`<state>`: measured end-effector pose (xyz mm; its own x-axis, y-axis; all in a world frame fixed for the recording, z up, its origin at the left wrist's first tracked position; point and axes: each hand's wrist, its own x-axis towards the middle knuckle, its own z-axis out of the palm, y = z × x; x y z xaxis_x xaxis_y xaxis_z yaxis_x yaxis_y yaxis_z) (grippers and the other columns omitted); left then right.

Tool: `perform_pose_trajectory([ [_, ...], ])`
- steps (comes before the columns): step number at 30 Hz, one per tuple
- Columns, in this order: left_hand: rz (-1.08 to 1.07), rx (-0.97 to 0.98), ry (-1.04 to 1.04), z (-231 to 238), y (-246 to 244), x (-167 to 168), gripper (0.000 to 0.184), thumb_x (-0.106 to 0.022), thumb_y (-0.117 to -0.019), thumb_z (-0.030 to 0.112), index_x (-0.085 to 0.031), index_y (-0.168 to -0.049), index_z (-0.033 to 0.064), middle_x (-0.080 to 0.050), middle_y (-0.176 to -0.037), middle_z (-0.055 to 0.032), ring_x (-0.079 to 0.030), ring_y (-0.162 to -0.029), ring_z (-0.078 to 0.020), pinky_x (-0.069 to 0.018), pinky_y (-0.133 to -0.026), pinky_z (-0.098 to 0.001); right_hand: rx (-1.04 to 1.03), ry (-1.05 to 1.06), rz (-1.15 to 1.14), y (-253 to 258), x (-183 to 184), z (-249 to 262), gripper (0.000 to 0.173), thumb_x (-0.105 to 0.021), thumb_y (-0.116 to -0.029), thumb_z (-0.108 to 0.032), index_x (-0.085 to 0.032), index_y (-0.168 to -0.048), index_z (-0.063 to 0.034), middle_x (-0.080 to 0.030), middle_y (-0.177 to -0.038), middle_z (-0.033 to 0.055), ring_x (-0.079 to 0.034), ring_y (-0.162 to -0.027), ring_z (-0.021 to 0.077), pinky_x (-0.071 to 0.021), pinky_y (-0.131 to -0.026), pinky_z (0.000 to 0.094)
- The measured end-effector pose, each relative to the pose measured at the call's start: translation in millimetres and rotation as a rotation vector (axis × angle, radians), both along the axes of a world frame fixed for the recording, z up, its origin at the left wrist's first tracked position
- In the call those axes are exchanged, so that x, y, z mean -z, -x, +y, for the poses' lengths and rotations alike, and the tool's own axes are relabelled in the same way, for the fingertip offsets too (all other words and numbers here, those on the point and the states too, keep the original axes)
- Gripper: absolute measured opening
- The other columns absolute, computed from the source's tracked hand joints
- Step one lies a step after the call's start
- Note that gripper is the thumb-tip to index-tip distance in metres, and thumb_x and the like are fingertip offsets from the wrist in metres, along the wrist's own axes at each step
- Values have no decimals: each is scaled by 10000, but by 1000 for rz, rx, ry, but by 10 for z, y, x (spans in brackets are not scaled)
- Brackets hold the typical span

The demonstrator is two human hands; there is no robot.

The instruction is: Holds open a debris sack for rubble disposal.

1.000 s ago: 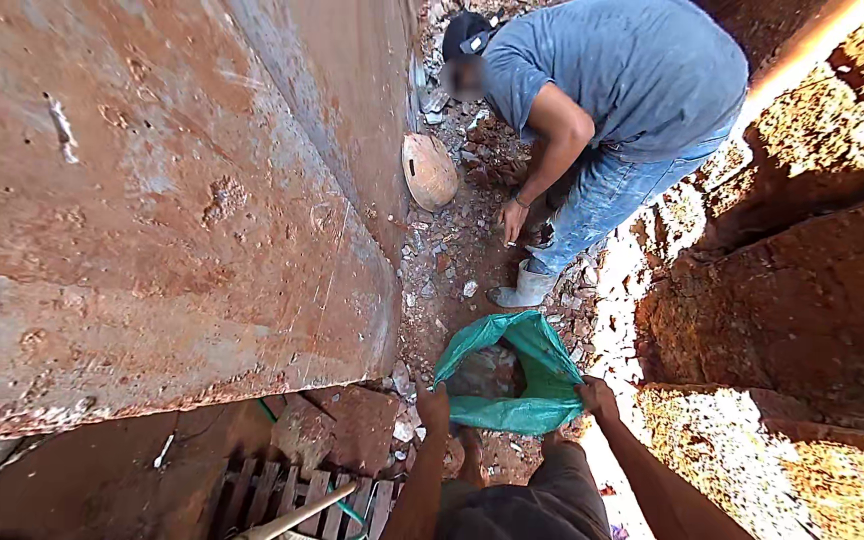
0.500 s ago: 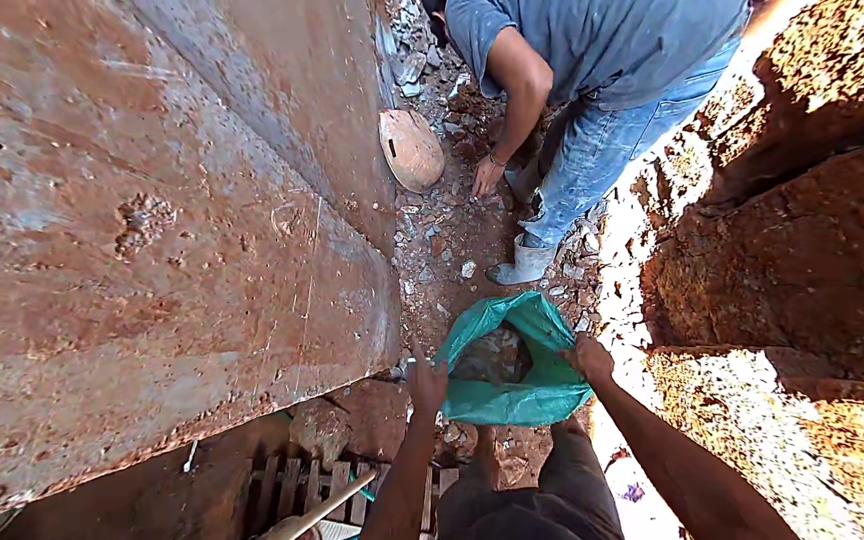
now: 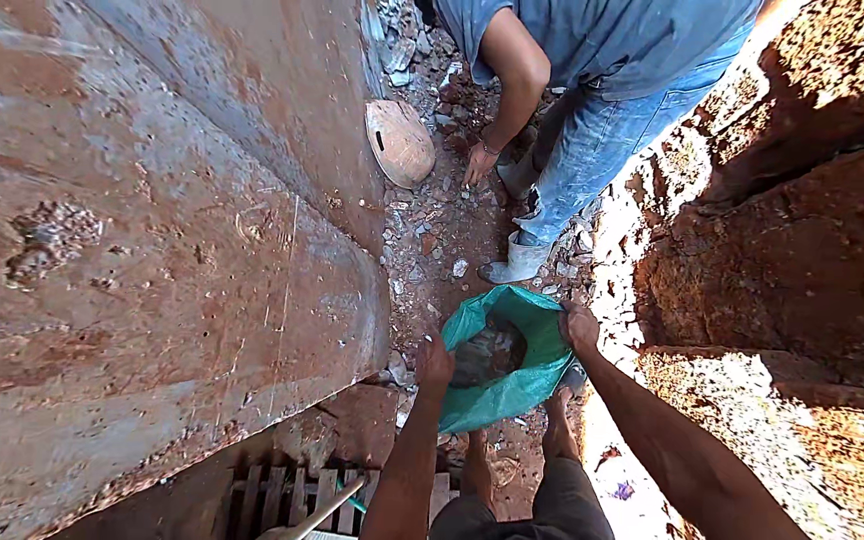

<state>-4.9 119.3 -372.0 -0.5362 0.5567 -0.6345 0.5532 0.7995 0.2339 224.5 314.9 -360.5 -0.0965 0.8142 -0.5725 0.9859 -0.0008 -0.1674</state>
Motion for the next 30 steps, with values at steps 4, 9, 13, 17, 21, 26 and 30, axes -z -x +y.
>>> perform_pose_trajectory([
  [4, -25, -37, -21, 60, 58, 55, 778, -633, -983, 304, -265, -1591, -11, -583, -1374, -275, -568, -1299, -399, -445, -1104, -505, 17, -12, 80, -156, 82, -63, 363, -442, -1083, -256, -646, -1363, -146, -681, -1299, 188, -637, -1229, 390, -495, -1008, 596],
  [9, -29, -46, -43, 196, 54, 116, 856, -654, -965, 274, -177, -1615, -16, -638, -1287, -271, -610, -1236, -404, -461, -1071, -517, 222, -3, 176, -340, 68, -183, 533, -593, -1034, -417, -542, -1461, -101, -682, -1276, 213, -646, -1209, 392, -483, -1037, 586],
  [13, -85, -38, -2, 218, 57, 144, 805, -612, -978, 219, -175, -1619, 5, -651, -1280, -256, -630, -1218, -394, -485, -1045, -525, 356, 73, 140, -460, 37, -490, 764, -714, -935, -520, -471, -1505, -74, -635, -1341, 236, -612, -1250, 412, -480, -1037, 608],
  [17, -126, -127, -20, 231, 119, 105, 693, -566, -982, 158, -280, -1602, 37, -653, -1285, -246, -631, -1218, -390, -494, -1031, -535, 331, 158, 87, -507, 103, -717, 495, -667, -996, -364, -593, -1369, -48, -667, -1278, 241, -628, -1225, 412, -478, -1030, 603],
  [21, -116, -342, -157, 282, 236, 19, 581, -542, -1015, 160, -378, -1554, 22, -659, -1268, -257, -638, -1203, -397, -490, -1029, -554, 370, 110, 141, -447, 101, -721, 315, -566, -1045, -185, -661, -1285, -5, -649, -1291, 283, -604, -1251, 438, -459, -1054, 605],
  [26, -116, -492, -264, 307, 388, 38, 573, -550, -1020, 152, -391, -1555, 22, -658, -1277, -259, -634, -1212, -399, -483, -1043, -545, 375, 117, 137, -402, 70, -654, 309, -560, -1046, -173, -668, -1281, -4, -650, -1298, 280, -598, -1262, 439, -450, -1056, 616],
  [30, -121, -488, -263, 244, 421, 13, 582, -556, -1017, 157, -386, -1560, 34, -663, -1270, -253, -641, -1201, -393, -489, -1035, -539, 362, 104, 148, -456, 122, -661, 296, -591, -1030, -172, -676, -1241, 19, -657, -1263, 291, -607, -1237, 442, -452, -1048, 615],
])
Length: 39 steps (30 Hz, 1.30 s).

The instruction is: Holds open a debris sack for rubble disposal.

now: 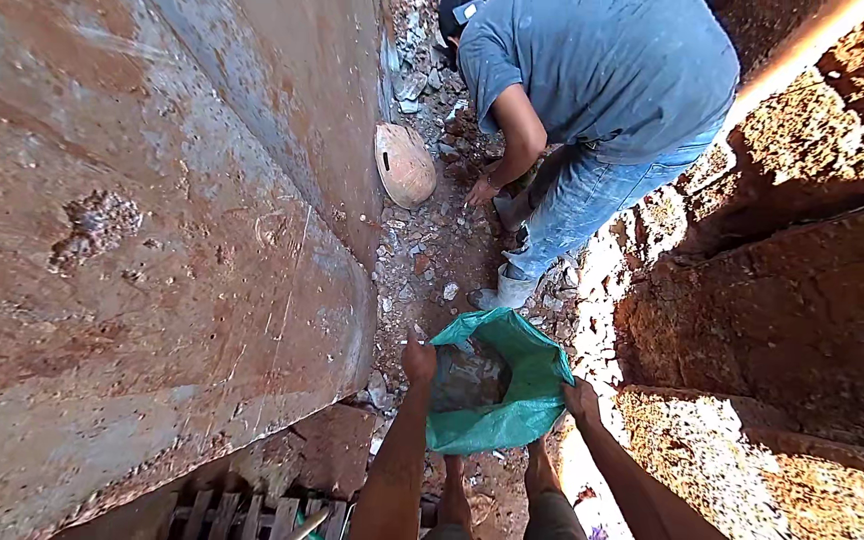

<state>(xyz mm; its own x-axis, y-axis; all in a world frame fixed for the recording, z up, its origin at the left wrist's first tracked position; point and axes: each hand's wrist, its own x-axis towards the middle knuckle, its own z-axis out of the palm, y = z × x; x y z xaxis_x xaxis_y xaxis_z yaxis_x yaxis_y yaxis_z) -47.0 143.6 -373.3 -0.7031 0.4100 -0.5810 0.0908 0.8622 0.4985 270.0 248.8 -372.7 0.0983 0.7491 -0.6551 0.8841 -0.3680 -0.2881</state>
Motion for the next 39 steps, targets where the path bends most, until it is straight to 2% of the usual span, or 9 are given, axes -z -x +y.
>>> perform_pose_trajectory([
  [5, -18, 43, 14, 0, 6, -75, 583, -556, -1022, 173, -386, -1569, 64, -677, -1255, -235, -653, -1184, -381, -489, -1032, -536, 48, 8, 26, 0, -11, 24, 317, -621, -1024, -205, -672, -1244, 18, -660, -1251, 285, -619, -1211, 430, -467, -1026, 607],
  [12, -36, 35, -53, -48, -7, 44, 599, -578, -1011, 160, -383, -1569, 66, -688, -1209, -243, -662, -1153, -389, -495, -1018, -541, 181, -25, 100, 65, 13, -52, 391, -683, -997, -269, -643, -1274, 4, -661, -1227, 277, -645, -1145, 418, -507, -954, 606],
  [16, -41, 31, -57, -43, -7, 66, 594, -560, -1016, 158, -378, -1574, 68, -693, -1209, -232, -669, -1145, -373, -498, -1017, -525, 195, -34, 92, 80, -6, -90, 457, -719, -974, -264, -609, -1313, 21, -648, -1252, 281, -626, -1178, 420, -490, -982, 598],
  [25, -46, 99, -50, -100, -93, 46, 603, -564, -1020, 163, -361, -1579, 67, -679, -1239, -231, -660, -1162, -381, -498, -1021, -539, 120, -27, 50, 15, -12, -84, 360, -661, -1003, -202, -640, -1285, 22, -654, -1246, 292, -627, -1185, 436, -488, -993, 609],
  [32, -31, 199, -13, -138, -152, 94, 676, -577, -1003, 155, -290, -1610, 72, -674, -1253, -224, -650, -1179, -382, -494, -1031, -521, 114, -20, 31, 4, -13, -103, 311, -631, -1020, -195, -661, -1229, 33, -659, -1226, 296, -630, -1176, 435, -482, -990, 608],
  [39, -33, 105, -15, -141, -89, 56, 623, -561, -1021, 166, -334, -1592, 67, -671, -1259, -239, -649, -1185, -388, -487, -1035, -539, 130, -47, 52, -2, -11, -75, 315, -596, -1045, -224, -680, -1221, 23, -665, -1225, 288, -627, -1184, 425, -469, -1003, 609],
])
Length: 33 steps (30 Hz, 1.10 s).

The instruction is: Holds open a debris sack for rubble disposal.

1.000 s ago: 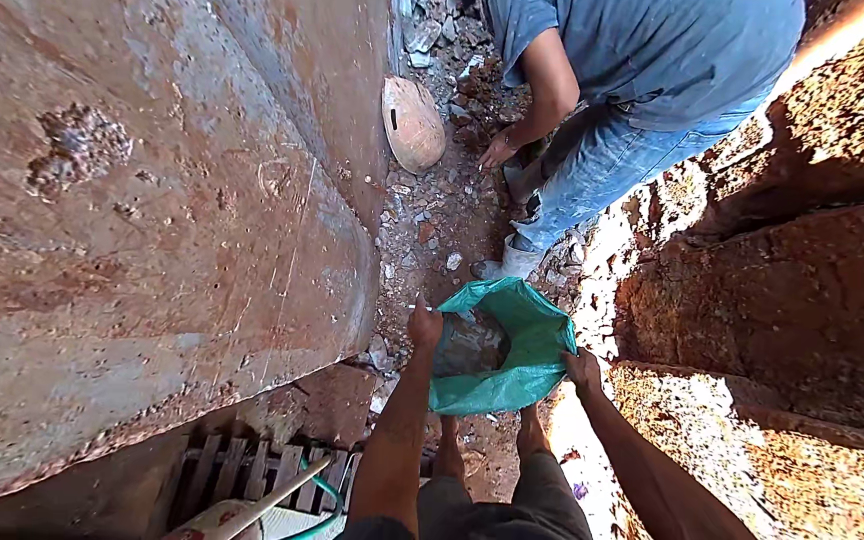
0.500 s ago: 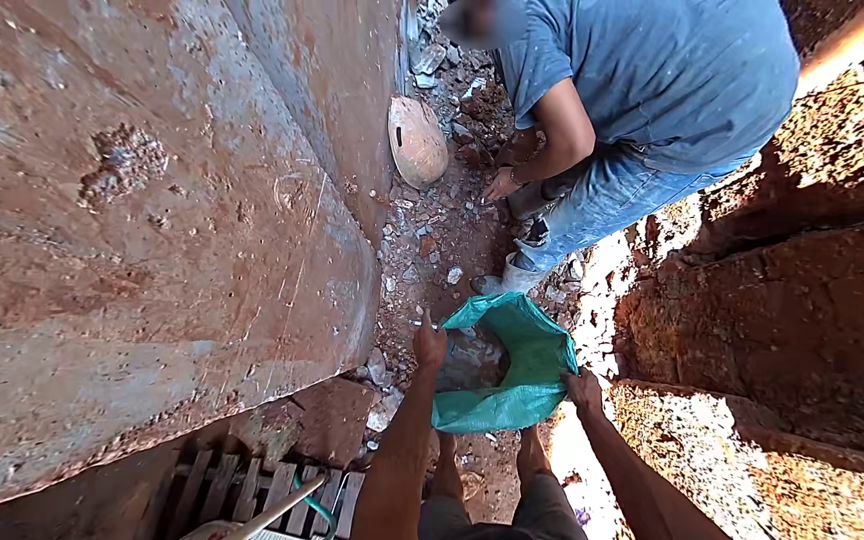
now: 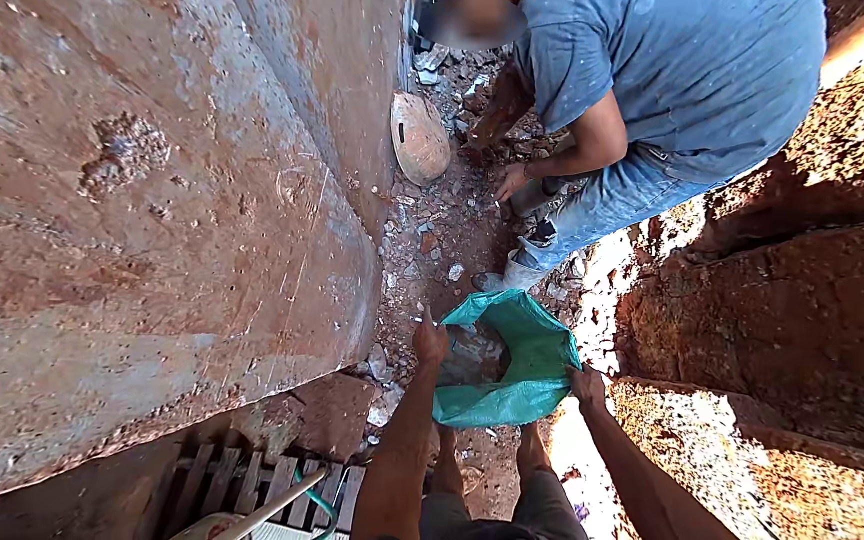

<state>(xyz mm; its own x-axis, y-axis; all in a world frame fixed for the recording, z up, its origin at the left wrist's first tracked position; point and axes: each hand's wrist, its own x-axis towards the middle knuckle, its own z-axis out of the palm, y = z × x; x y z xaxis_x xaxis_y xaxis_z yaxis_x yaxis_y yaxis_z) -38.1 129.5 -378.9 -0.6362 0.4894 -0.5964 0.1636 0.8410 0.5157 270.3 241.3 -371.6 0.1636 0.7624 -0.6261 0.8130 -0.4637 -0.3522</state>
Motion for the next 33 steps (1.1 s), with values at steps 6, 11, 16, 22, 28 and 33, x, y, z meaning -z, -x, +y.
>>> perform_pose_trajectory([
  [6, -3, -110, -19, 20, 142, -59, 566, -543, -1036, 153, -374, -1565, 43, -643, -1309, -251, -621, -1234, -390, -467, -1064, -538, 78, -17, 76, -1, -5, 90, 296, -586, -1048, -208, -683, -1221, 12, -666, -1222, 270, -625, -1174, 399, -470, -993, 590],
  [11, 27, -125, -42, 44, 166, 52, 551, -501, -1056, 136, -340, -1575, 46, -632, -1305, -274, -620, -1229, -408, -471, -1060, -551, 224, -24, 218, -30, 116, 160, 276, -586, -1048, -183, -672, -1245, -10, -667, -1181, 238, -648, -1057, 332, -521, -885, 530],
  [16, 2, -166, -91, 45, 145, 35, 572, -503, -1053, 108, -310, -1590, 66, -632, -1296, -287, -627, -1215, -419, -474, -1055, -561, 198, -5, 206, -22, 110, 215, 272, -576, -1047, -160, -659, -1256, -7, -659, -1179, 242, -647, -1032, 337, -526, -857, 533],
  [22, -80, -273, -144, 25, 198, 68, 581, -541, -1036, 116, -338, -1577, 58, -664, -1213, -278, -658, -1129, -407, -504, -996, -546, 13, -14, 189, 66, 12, 263, 246, -584, -1040, -138, -691, -1209, 4, -685, -1163, 238, -650, -1084, 338, -499, -946, 542],
  [28, -163, -304, -212, -38, 231, 132, 556, -540, -1039, 113, -355, -1551, 3, -639, -1258, -295, -644, -1165, -402, -497, -1022, -533, -152, -33, 224, -32, -33, 259, 257, -562, -1036, -95, -677, -1230, 28, -681, -1161, 253, -652, -1075, 338, -498, -961, 536],
  [33, -190, -303, -296, -169, 236, 229, 549, -554, -1017, 81, -384, -1531, -11, -619, -1281, -307, -637, -1162, -411, -503, -1008, -539, -217, -16, 265, -175, -120, 136, 231, -555, -1025, -57, -689, -1187, 40, -694, -1093, 230, -665, -983, 288, -525, -901, 491],
])
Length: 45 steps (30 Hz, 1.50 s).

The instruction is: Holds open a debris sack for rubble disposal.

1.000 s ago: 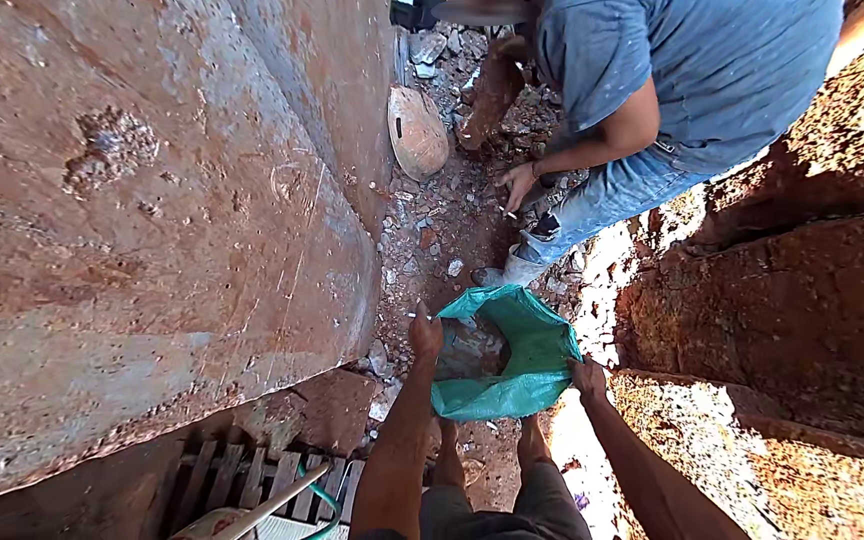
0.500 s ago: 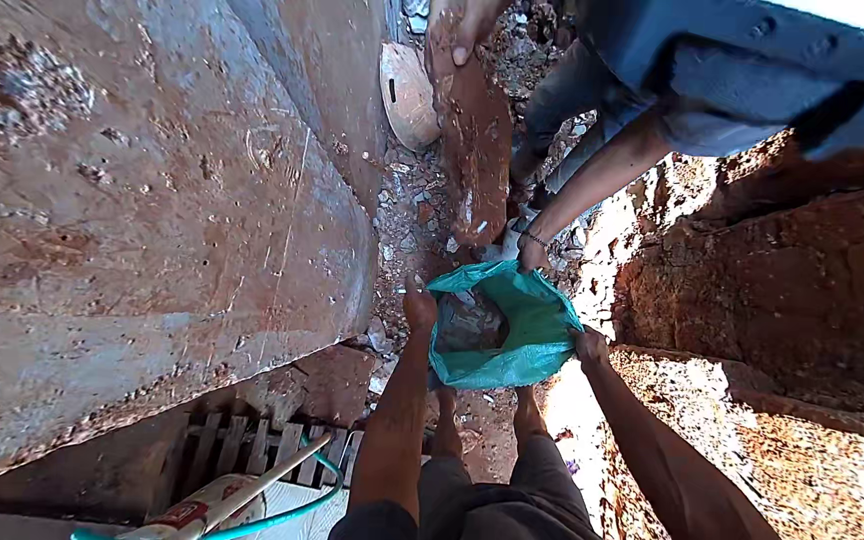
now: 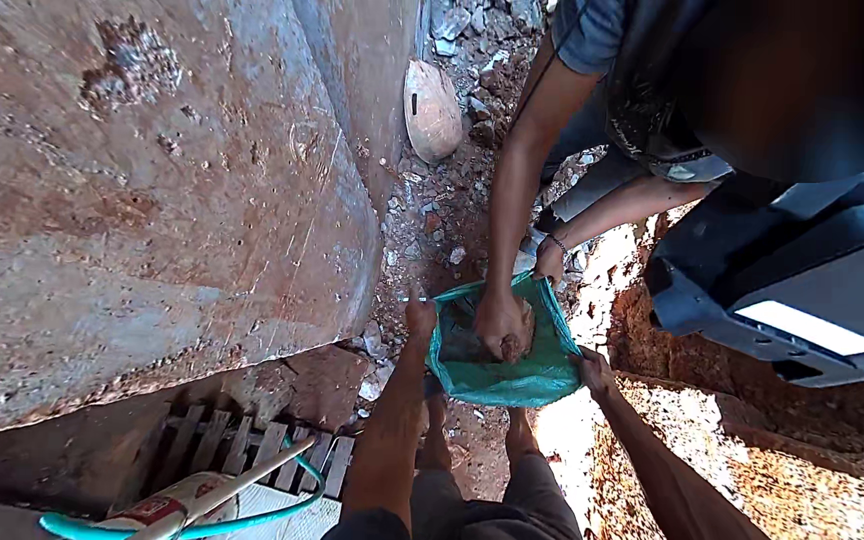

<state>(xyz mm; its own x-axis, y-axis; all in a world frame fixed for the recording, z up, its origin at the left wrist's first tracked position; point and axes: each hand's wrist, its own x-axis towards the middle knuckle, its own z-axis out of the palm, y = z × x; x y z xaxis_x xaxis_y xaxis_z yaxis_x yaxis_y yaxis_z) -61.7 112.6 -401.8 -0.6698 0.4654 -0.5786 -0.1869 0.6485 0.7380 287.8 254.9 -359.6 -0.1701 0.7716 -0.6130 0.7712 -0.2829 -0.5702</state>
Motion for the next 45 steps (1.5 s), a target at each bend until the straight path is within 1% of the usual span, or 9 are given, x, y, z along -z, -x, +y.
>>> perform_pose_trajectory([
  [5, -12, 10, -16, -43, -21, -53, 527, -552, -1023, 83, -395, -1516, -18, -629, -1267, -299, -645, -1155, -401, -504, -1009, -535, -3, 22, -20, -26, -10, -38, 216, -556, -1013, -33, -692, -1149, 66, -687, -1066, 246, -652, -967, 300, -515, -888, 503],
  [8, -15, -13, 9, -118, 20, 95, 530, -546, -1024, 86, -403, -1529, 8, -616, -1301, -297, -638, -1167, -401, -508, -1006, -539, -126, 32, 23, 52, -76, -155, 177, -539, -1004, -36, -692, -1032, 47, -668, -909, 151, -624, -825, 199, -522, -786, 423],
  [11, -31, -50, 47, -183, 30, 250, 527, -533, -1024, 68, -401, -1530, 8, -618, -1283, -297, -655, -1106, -402, -529, -953, -537, -136, 43, 12, 151, -115, -162, 176, -529, -1014, -28, -692, -1037, 33, -668, -902, 144, -626, -823, 204, -519, -790, 430],
  [17, -58, 17, 27, -17, 70, 42, 497, -525, -1029, 77, -421, -1509, 0, -637, -1220, -292, -677, -1004, -375, -550, -893, -514, -473, 75, -233, 61, -180, -37, 243, -537, -1034, -89, -668, -1197, 35, -689, -1109, 258, -664, -1061, 375, -487, -976, 569],
  [25, -100, 68, -69, 175, 196, 73, 530, -551, -997, 32, -437, -1514, 21, -601, -1311, -273, -663, -999, -338, -551, -866, -473, -257, 14, -325, 196, -72, 16, 317, -544, -1021, -67, -661, -1313, -22, -668, -1253, 282, -629, -1200, 440, -459, -1034, 627],
  [29, -12, 339, -57, -120, 23, -39, 516, -529, -990, 29, -481, -1504, 41, -610, -1351, -270, -623, -1219, -384, -487, -1049, -536, -273, 11, -183, 113, -205, -301, 250, -538, -1013, -44, -717, -1167, 40, -706, -1124, 269, -671, -1092, 394, -492, -1000, 585],
  [31, 2, 390, -39, -341, -58, -76, 523, -519, -998, 33, -465, -1518, 49, -636, -1290, -261, -635, -1179, -388, -500, -1024, -541, -204, -12, -147, -281, -145, -495, 214, -553, -986, -30, -733, -1074, 46, -717, -981, 248, -689, -941, 370, -518, -889, 590],
  [35, -8, 349, 45, -301, -30, -276, 541, -492, -1036, 71, -389, -1567, 67, -634, -1286, -247, -636, -1164, -374, -502, -1018, -522, -189, 48, -238, -468, -78, -481, 224, -552, -1010, -66, -735, -1116, 9, -717, -1033, 253, -683, -994, 396, -502, -915, 620],
  [45, 80, 41, 183, -198, 195, 19, 537, -542, -1014, 81, -424, -1537, 56, -631, -1320, -268, -638, -1201, -400, -494, -1030, -554, -402, 111, -426, 79, -95, -119, 247, -573, -1010, -126, -734, -1180, -48, -709, -1172, 243, -657, -1145, 425, -483, -987, 632],
])
